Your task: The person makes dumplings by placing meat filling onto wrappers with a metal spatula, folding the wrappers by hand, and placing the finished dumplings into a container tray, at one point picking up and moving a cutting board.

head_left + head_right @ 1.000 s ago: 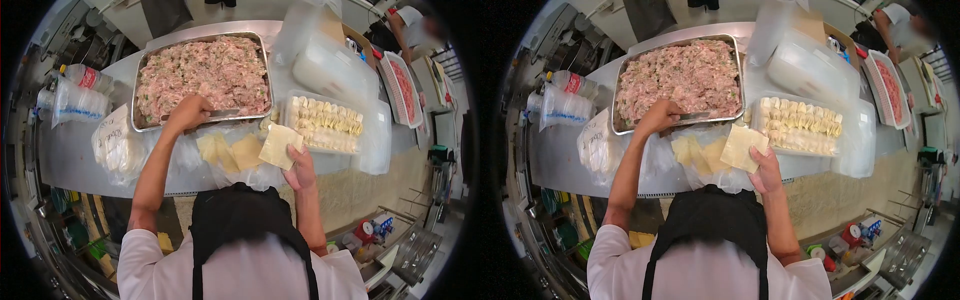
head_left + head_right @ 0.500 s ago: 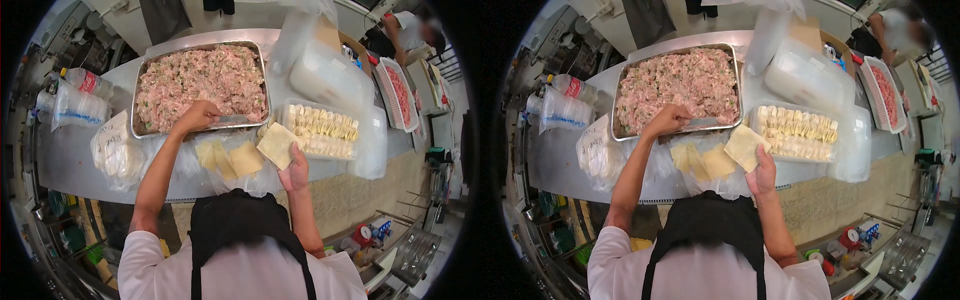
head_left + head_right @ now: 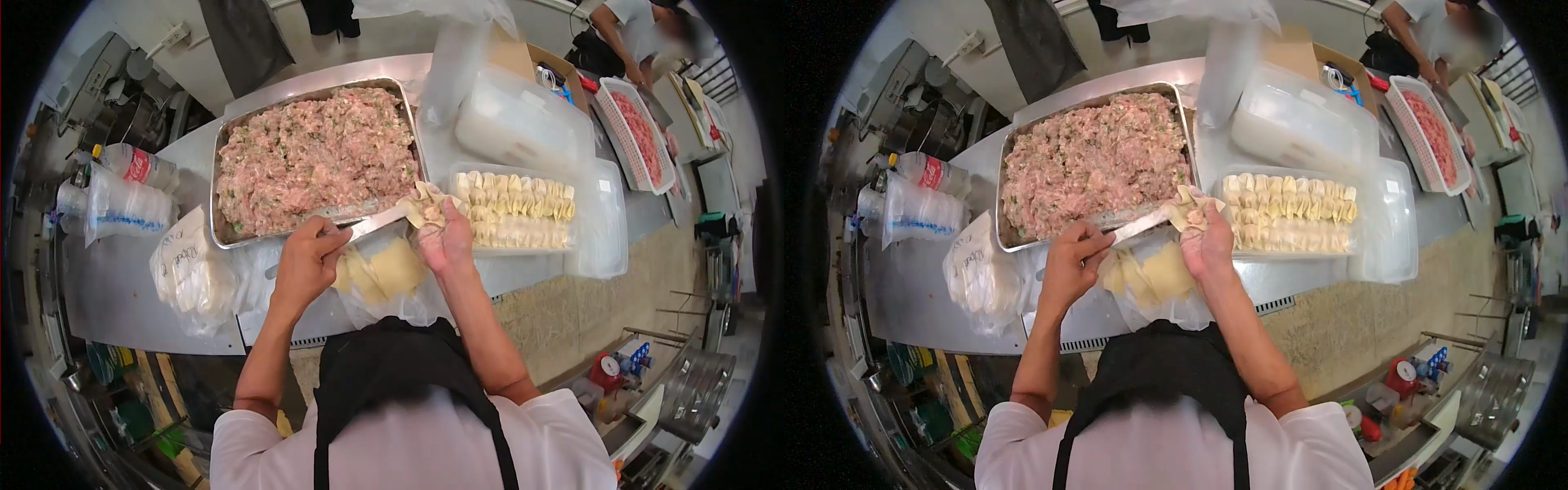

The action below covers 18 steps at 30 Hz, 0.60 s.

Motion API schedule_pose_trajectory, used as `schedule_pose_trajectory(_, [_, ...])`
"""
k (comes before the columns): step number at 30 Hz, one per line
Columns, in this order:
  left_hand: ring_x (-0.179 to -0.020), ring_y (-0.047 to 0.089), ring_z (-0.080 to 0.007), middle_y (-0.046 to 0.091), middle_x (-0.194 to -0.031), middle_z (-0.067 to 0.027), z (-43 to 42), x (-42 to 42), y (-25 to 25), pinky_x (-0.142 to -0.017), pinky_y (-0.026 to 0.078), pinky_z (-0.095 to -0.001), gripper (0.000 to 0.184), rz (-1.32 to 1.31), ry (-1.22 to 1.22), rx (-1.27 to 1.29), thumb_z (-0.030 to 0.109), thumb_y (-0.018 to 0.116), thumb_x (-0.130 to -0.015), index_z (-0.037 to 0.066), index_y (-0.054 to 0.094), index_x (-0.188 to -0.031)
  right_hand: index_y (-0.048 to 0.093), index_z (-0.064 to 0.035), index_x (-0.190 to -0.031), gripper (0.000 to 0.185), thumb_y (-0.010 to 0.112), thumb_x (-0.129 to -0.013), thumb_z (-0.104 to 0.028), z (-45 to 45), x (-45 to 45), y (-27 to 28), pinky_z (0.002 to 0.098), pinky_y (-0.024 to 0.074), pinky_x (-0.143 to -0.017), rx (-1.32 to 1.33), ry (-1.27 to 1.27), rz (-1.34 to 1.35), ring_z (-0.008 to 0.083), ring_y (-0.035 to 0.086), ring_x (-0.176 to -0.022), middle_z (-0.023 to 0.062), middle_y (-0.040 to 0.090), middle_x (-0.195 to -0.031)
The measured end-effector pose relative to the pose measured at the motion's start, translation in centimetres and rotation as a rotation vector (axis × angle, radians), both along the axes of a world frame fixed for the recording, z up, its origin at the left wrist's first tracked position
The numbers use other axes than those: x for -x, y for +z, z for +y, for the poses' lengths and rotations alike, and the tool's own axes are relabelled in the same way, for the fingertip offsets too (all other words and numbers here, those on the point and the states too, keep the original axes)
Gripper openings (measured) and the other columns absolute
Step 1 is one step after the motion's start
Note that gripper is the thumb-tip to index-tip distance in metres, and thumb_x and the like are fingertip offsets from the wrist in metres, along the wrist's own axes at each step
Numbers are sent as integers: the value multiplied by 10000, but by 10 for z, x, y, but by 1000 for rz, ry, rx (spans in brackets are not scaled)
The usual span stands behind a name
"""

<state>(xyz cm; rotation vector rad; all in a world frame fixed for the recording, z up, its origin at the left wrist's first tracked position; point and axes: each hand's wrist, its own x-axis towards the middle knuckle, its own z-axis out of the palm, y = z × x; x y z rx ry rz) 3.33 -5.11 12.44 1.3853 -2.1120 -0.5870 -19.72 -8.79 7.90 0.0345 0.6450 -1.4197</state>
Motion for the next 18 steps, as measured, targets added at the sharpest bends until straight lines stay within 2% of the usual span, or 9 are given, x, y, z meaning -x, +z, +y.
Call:
schedule_pose_trajectory(2, [-785, 634, -251, 627, -870, -94, 7, 19, 10, -679, 498, -339, 325, 221, 31, 102, -61, 724, -755, 93, 761, -1040, 429, 66, -1377, 452, 336, -1078, -260, 3, -2, -2, 495, 395, -1121, -14, -17, 39, 347, 530, -1261, 232, 536, -1342])
schedule_pose_trajectory(4, [-793, 637, -258, 630, -876, -102, 9, 26, 2, -687, 500, -354, 340, 188, 59, 27, -74, 710, -748, 92, 759, -1040, 436, 65, -1375, 455, 336, -1078, -265, 2, -3, -2, 488, 408, -1107, 52, 35, 10, 342, 545, -1236, 214, 548, -1328])
schedule_pose_trajectory(8, [-802, 640, -325, 635, -881, -124, -6, -11, 4, -713, 509, -397, 288, 28, 12, -25, -54, 675, -775, 82, 753, -1017, 439, 63, -1379, 466, 343, -1077, -279, 4, 19, 0, 476, 415, -1101, 144, 1, 115, 332, 553, -1212, 196, 556, -1312])
schedule_pose_trajectory(10, [-818, 665, -371, 670, -869, -192, -26, -30, 13, -739, 529, -456, 274, -244, 149, -51, -44, 638, -714, 54, 759, -939, 439, 66, -1383, 477, 346, -1076, -288, 9, 28, 13, 468, 416, -1100, 96, -101, 159, 324, 551, -1207, 192, 556, -1303])
schedule_pose_trajectory(11, [-818, 665, -371, 670, -869, -192, -37, -32, 13, -739, 529, -456, 274, -246, 160, -47, -44, 638, -714, 54, 759, -939, 439, 73, -1382, 472, 364, -1071, -274, 9, 31, 9, 466, 419, -1100, 122, -82, 158, 321, 546, -1217, 189, 558, -1303])
schedule_pose_trajectory(13, [-803, 655, -388, 648, -764, -193, -58, -30, 5, -676, 503, -482, 191, -544, 133, -253, -29, 610, -687, 54, 726, -814, 444, 76, -1378, 463, 374, -1068, -261, 9, 28, 6, 458, 419, -1102, 125, -75, 148, 312, 546, -1220, 183, 558, -1308])
schedule_pose_trajectory(16, [-802, 648, -416, 649, -752, -220, -59, -11, -10, -672, 506, -495, 177, -456, 43, -114, -36, 572, -638, 32, 693, -748, 445, 70, -1378, 447, 381, -1068, -245, 13, 26, 1, 462, 403, -1119, 133, -55, 142, 307, 530, -1251, 178, 547, -1339])
schedule_pose_trajectory(17, [-652, 664, -353, 647, -677, -199, -64, -12, -11, -596, 511, -445, 202, -387, -63, -82, -44, 588, -699, 7, 724, -839, 441, 63, -1383, 441, 378, -1070, -241, 16, 27, -1, 473, 387, -1135, 145, -36, 145, 311, 515, -1279, 179, 536, -1364])
schedule_pose_trajectory(18, [-652, 664, -353, 647, -677, -199, -64, -12, -5, -596, 511, -445, 202, -384, -75, -83, -44, 588, -699, 7, 724, -839, 441, 63, -1383, 441, 378, -1070, -241, 18, 26, 1, 473, 387, -1135, 142, -46, 148, 311, 515, -1279, 179, 536, -1364])
